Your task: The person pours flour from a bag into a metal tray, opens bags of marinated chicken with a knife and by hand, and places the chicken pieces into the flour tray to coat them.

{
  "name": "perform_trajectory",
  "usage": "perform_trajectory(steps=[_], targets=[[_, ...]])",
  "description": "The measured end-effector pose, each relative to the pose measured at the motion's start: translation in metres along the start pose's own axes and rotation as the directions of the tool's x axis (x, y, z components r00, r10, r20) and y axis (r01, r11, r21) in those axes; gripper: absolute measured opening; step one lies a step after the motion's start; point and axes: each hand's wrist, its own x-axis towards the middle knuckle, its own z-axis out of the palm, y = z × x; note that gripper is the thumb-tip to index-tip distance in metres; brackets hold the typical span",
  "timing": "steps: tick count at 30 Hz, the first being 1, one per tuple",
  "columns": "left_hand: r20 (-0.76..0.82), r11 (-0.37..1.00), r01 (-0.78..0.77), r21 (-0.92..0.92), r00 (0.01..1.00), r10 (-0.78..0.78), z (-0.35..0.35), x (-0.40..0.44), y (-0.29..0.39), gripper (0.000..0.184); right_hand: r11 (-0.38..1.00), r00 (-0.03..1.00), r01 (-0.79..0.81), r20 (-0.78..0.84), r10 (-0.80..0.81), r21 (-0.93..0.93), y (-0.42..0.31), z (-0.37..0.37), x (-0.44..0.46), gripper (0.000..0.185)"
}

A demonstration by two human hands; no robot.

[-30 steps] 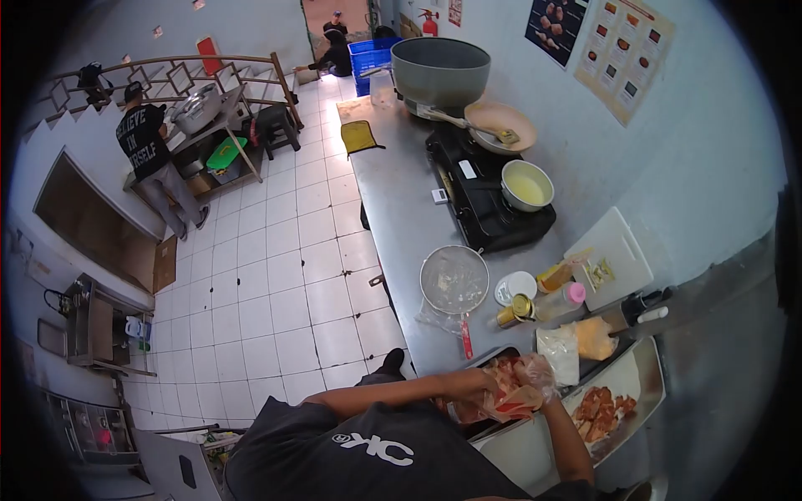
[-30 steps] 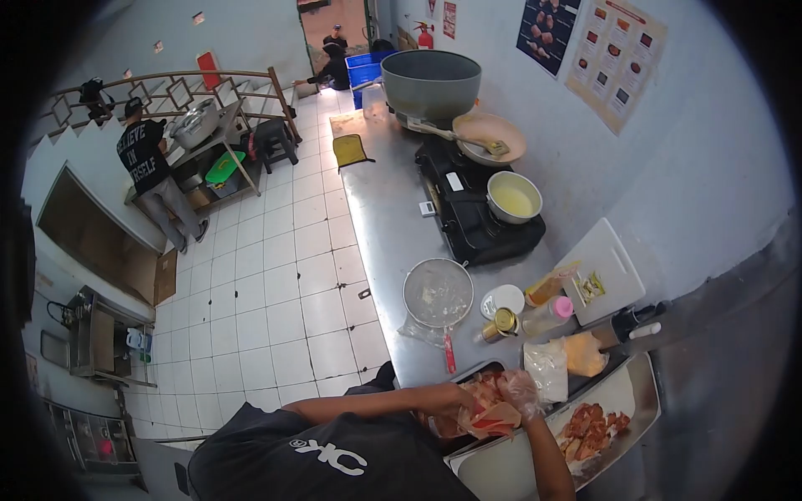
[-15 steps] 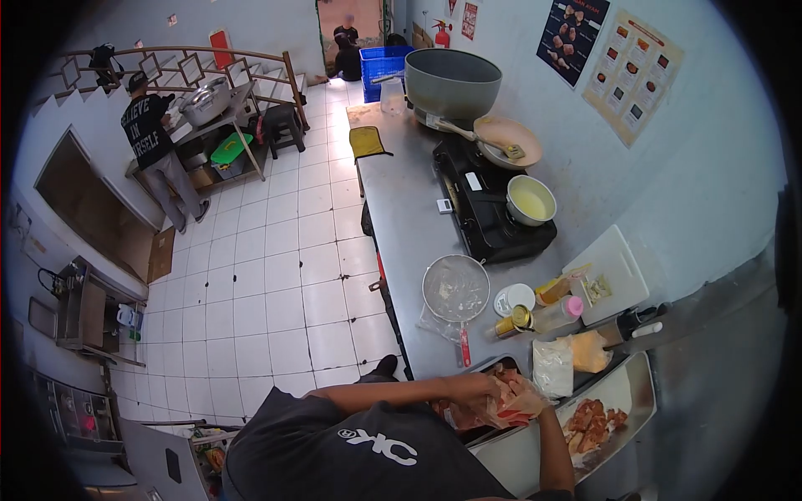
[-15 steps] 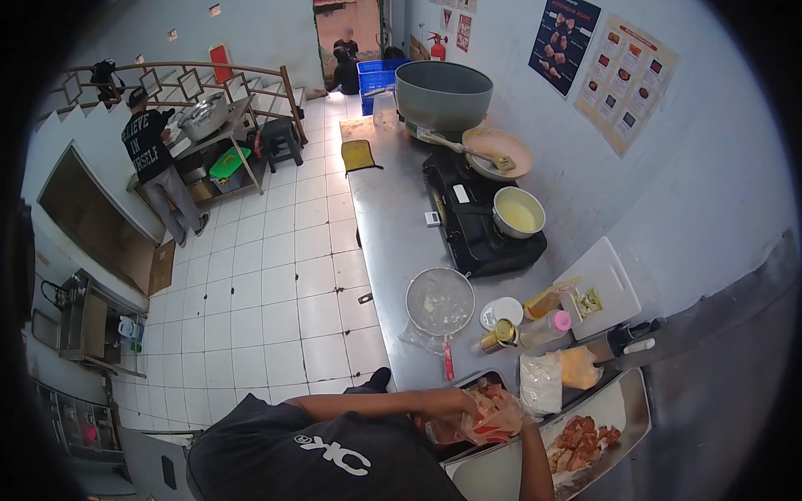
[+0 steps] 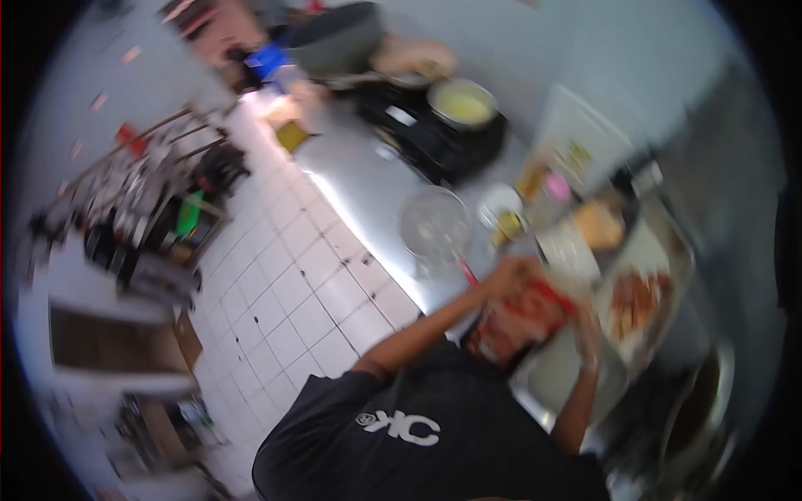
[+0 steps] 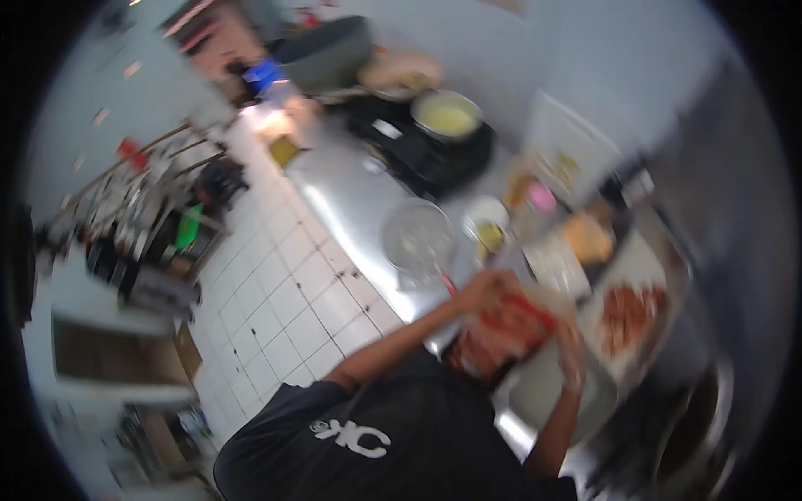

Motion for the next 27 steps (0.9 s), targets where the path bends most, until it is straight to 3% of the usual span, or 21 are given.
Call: perform_trajectory(steps=[1,2,3,4,7,9,10,12,13,14,15,16,17,18,19,20,21,23,25,26,27], targets=[[0.058,0.997,0.080,0.024,0.995,-0.081,-0.004,0.003,0.019,0.041,0.966,0.979,0.202,-0.050,-0.196,0.164,0.002,0.015,-0.004,0.033],[-0.006,0.995,0.009,0.098,1.000,-0.008,-0.002,0.010,0.012,0.025,0.977,0.987,0.159,-0.059,-0.152,0.140,-0.024,0.018,-0.016,0.031],[-0.070,0.982,-0.051,0.179,0.995,0.065,0.000,0.016,0.004,0.014,0.939,0.973,0.218,-0.137,-0.187,0.265,-0.023,0.029,-0.017,0.030],[-0.102,0.978,0.203,0.046,0.975,-0.197,0.002,0.014,0.021,0.020,0.977,0.980,0.169,-0.125,-0.153,0.131,0.003,0.022,-0.010,0.027],[-0.001,0.988,0.145,0.044,0.989,-0.145,0.007,0.019,0.010,0.027,0.974,0.962,0.181,-0.229,-0.146,0.139,-0.022,0.032,-0.016,0.024],[-0.057,0.941,0.286,-0.180,0.952,-0.300,0.010,0.019,0.021,0.026,0.900,0.983,0.123,-0.175,-0.052,0.419,-0.029,0.037,-0.011,0.026],[-0.051,0.911,0.378,-0.163,0.919,-0.390,0.008,0.020,0.011,0.031,0.900,0.981,0.130,-0.188,-0.055,0.416,-0.029,0.042,-0.008,0.026],[-0.127,0.902,0.372,-0.219,0.905,-0.405,0.013,0.022,-0.006,0.033,0.955,0.860,0.256,-0.487,-0.153,0.152,-0.029,0.049,-0.001,0.024],[-0.206,0.888,0.367,-0.276,0.880,-0.428,0.014,0.022,-0.012,0.035,0.955,0.859,0.256,-0.488,-0.155,0.148,-0.031,0.045,-0.002,0.024],[-0.206,0.888,0.365,-0.280,0.881,-0.427,0.014,0.024,-0.017,0.035,0.924,0.812,0.324,-0.442,-0.382,-0.203,-0.034,0.039,-0.004,0.027],[-0.223,0.887,0.390,-0.249,0.868,-0.444,0.015,0.028,-0.021,0.031,0.769,0.754,0.368,-0.316,-0.576,-0.523,-0.041,0.031,-0.005,0.032],[-0.232,0.884,0.404,-0.235,0.860,-0.455,0.014,0.030,-0.021,0.029,0.766,0.754,0.369,-0.312,-0.578,-0.526,-0.049,0.023,-0.004,0.032],[-0.240,0.881,0.419,-0.222,0.852,-0.466,0.013,0.033,-0.022,0.028,0.663,0.772,0.422,-0.138,-0.620,-0.619,-0.055,0.015,-0.001,0.040],[-0.266,0.933,0.358,0.032,0.903,-0.338,0.010,0.038,-0.019,0.030,0.546,0.774,0.481,0.040,-0.632,-0.686,-0.059,0.011,0.003,0.047],[-0.255,0.919,0.274,0.285,0.945,-0.203,0.009,0.041,-0.015,0.032,0.546,0.775,0.481,0.041,-0.630,-0.686,-0.060,0.009,0.008,0.047],[-0.256,0.919,0.274,0.284,0.945,-0.203,0.009,0.043,-0.012,0.032,0.514,0.771,0.535,0.138,-0.622,-0.671,-0.062,0.008,0.014,0.053],[-0.235,0.881,0.193,0.433,0.967,-0.097,0.010,0.047,-0.005,0.036,0.481,0.757,0.588,0.233,-0.610,-0.650,-0.063,0.007,0.018,0.059],[-0.197,0.817,0.102,0.568,0.980,0.015,0.011,0.053,0.013,0.040,0.480,0.754,0.580,0.212,-0.622,-0.658,-0.067,0.012,0.022,0.059],[0.049,0.395,-0.272,0.878,0.870,0.490,0.015,0.050,0.045,0.046,0.482,0.753,0.571,0.190,-0.631,-0.665,-0.062,0.014,0.030,0.059],[0.051,0.394,-0.275,0.877,0.869,0.493,0.016,0.045,0.046,0.046,0.612,0.817,0.521,0.139,-0.560,-0.595,-0.055,0.015,0.037,0.058],[0.130,0.517,-0.296,0.803,0.934,0.333,0.018,0.039,0.045,0.045,0.729,0.874,0.455,0.100,-0.476,-0.512,-0.053,0.017,0.040,0.058]])
